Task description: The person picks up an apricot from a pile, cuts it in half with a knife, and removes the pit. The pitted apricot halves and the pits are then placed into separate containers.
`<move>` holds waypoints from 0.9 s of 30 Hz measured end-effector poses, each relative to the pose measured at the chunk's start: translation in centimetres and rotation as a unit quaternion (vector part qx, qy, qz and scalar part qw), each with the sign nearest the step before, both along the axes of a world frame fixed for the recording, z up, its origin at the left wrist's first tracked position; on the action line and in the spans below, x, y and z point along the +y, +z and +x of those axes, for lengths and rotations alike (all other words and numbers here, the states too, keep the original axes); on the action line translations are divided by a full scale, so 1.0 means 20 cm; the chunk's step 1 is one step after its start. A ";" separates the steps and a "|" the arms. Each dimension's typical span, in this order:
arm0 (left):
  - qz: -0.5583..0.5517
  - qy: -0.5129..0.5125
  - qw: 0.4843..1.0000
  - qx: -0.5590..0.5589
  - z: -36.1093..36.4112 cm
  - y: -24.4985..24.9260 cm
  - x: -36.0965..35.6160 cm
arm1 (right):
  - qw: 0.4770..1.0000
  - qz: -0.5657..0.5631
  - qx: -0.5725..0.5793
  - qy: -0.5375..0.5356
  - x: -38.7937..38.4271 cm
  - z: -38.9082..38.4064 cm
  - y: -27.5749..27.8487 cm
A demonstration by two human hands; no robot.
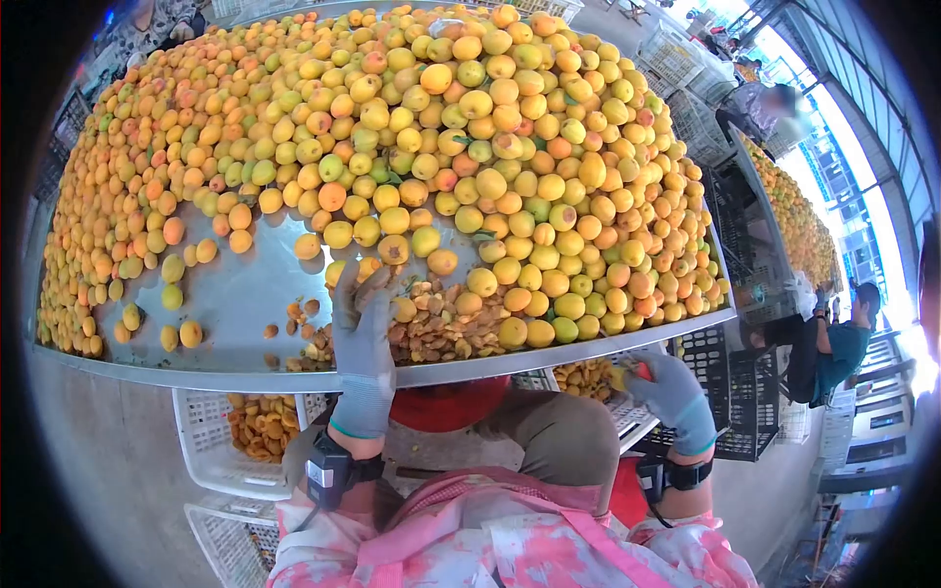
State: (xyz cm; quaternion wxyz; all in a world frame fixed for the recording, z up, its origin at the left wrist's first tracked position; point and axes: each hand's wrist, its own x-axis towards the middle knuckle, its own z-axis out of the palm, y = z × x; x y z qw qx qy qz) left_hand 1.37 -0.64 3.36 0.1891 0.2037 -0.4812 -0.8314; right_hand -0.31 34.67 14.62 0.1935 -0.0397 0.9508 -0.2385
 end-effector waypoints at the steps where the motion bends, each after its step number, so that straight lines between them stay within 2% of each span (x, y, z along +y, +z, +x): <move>1: 0.002 -0.003 1.000 0.000 0.00 0.00 0.00 | 0.999 0.040 0.024 -0.017 0.03 0.01 -0.01; 2: 0.009 0.001 1.000 0.000 -0.01 0.00 0.01 | 0.999 0.043 0.023 -0.019 0.04 0.00 -0.01; 4: 0.015 0.006 1.000 0.002 -0.03 -0.03 0.01 | 0.989 -0.098 0.021 -0.112 -0.05 -0.07 0.03; 7: 0.042 0.010 0.999 0.005 -0.05 -0.08 -0.01 | 0.968 -0.208 -0.053 -0.131 -0.38 -0.19 0.08; 11: 0.050 0.021 0.998 -0.010 -0.08 -0.05 -0.03 | 0.955 -0.288 -0.054 -0.041 -0.76 -0.37 -0.08; 12: 0.051 0.024 0.998 -0.011 -0.09 -0.05 -0.04 | 0.955 -0.289 -0.056 -0.039 -0.82 -0.40 -0.13; 14: 0.051 0.020 0.998 -0.019 -0.11 -0.03 -0.05 | 0.966 -0.256 -0.012 0.036 -0.90 -0.46 -0.27; 15: 0.040 0.011 0.999 -0.011 -0.11 -0.04 -0.06 | 0.984 -0.161 -0.040 0.070 -0.92 -0.49 -0.28; 16: 0.030 0.004 1.000 -0.003 -0.11 -0.05 -0.06 | 0.984 -0.157 -0.043 0.073 -0.92 -0.50 -0.34; 18: 0.055 -0.002 0.998 0.013 -0.13 -0.05 -0.07 | 0.981 0.080 0.086 0.155 -0.91 -0.48 -0.42; 19: 0.074 -0.012 0.997 0.030 -0.13 -0.05 -0.08 | 0.984 0.091 0.042 0.148 -0.92 -0.46 -0.40; 23: 0.112 -0.024 0.993 0.020 -0.14 -0.03 -0.07 | 0.985 0.068 0.066 0.147 -0.87 -0.49 -0.49; 25: 0.081 -0.073 0.994 -0.011 -0.12 -0.01 -0.07 | 0.976 -0.042 0.149 0.152 -0.87 -0.50 -0.49; 26: 0.081 -0.068 0.994 -0.009 -0.12 -0.01 -0.07 | 0.975 -0.042 0.150 0.157 -0.87 -0.50 -0.48; 27: 0.087 -0.086 0.992 0.001 -0.11 -0.02 -0.06 | 0.983 -0.178 0.010 0.052 -0.90 -0.46 -0.38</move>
